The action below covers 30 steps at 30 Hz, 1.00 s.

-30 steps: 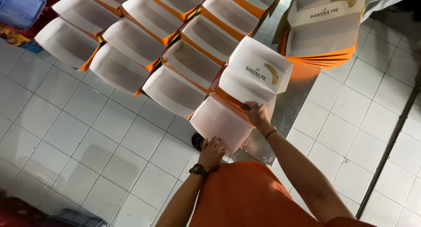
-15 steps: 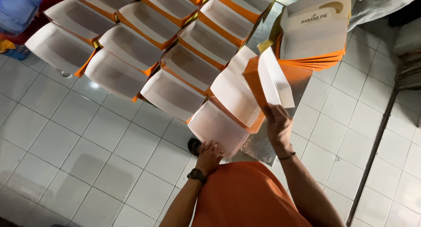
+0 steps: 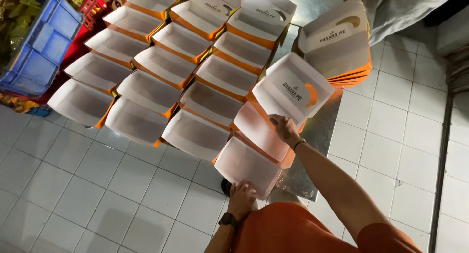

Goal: The person organizes several empty white and orange cardboard pie boxes on a metal table, then picks up individual yellow plastic-wrapped snack packets from a blue crate to inspect them.

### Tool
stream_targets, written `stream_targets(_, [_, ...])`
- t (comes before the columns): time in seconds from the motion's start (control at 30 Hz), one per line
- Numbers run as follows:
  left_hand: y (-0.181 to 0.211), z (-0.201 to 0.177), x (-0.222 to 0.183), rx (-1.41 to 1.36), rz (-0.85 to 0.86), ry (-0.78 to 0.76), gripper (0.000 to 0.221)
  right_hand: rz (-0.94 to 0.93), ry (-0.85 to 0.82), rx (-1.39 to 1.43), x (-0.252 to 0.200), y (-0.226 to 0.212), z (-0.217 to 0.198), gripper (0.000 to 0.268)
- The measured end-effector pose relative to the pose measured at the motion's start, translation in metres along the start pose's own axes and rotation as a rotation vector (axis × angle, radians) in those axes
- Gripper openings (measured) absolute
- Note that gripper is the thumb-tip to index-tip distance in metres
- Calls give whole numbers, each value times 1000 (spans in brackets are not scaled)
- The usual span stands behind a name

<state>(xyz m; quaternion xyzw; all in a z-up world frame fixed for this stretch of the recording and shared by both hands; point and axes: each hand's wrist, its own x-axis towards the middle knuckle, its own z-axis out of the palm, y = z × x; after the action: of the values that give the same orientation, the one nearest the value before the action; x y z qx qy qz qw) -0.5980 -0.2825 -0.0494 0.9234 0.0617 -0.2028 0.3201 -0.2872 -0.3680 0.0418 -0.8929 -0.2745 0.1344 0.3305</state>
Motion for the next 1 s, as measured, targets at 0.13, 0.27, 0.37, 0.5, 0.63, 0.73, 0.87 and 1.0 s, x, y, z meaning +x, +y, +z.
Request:
stream_targets(0.13, [-4,1,0,-52,-14,42,31,179,-27,-67,5,17,9,24])
stream_targets(0.27, [-8,8,-1,1,44,120,20,-145,329,-185,-1,16,23,55])
stream_targets(0.37, [-9,9,3,-49,16,134,26,94,-61,-323,-45,-15,34,72])
stream_targets(0.5, [-12,16,0,65,109,154,25,-330,160,-471,-85,2,62,40])
stream_targets(0.63, [-20,22,4,152,108,287,21,-150,175,-573,-100,15,65,16])
stream_targets(0.73, [-25,25,10,152,115,304,24,-102,64,-587,-120,22,56,22])
stream_targets(0.87, [-25,24,10,119,80,259,26,22,-129,-642,-139,7,45,25])
stream_targets(1.0, [-25,19,9,143,84,221,28,41,-89,-631,-125,19,60,33])
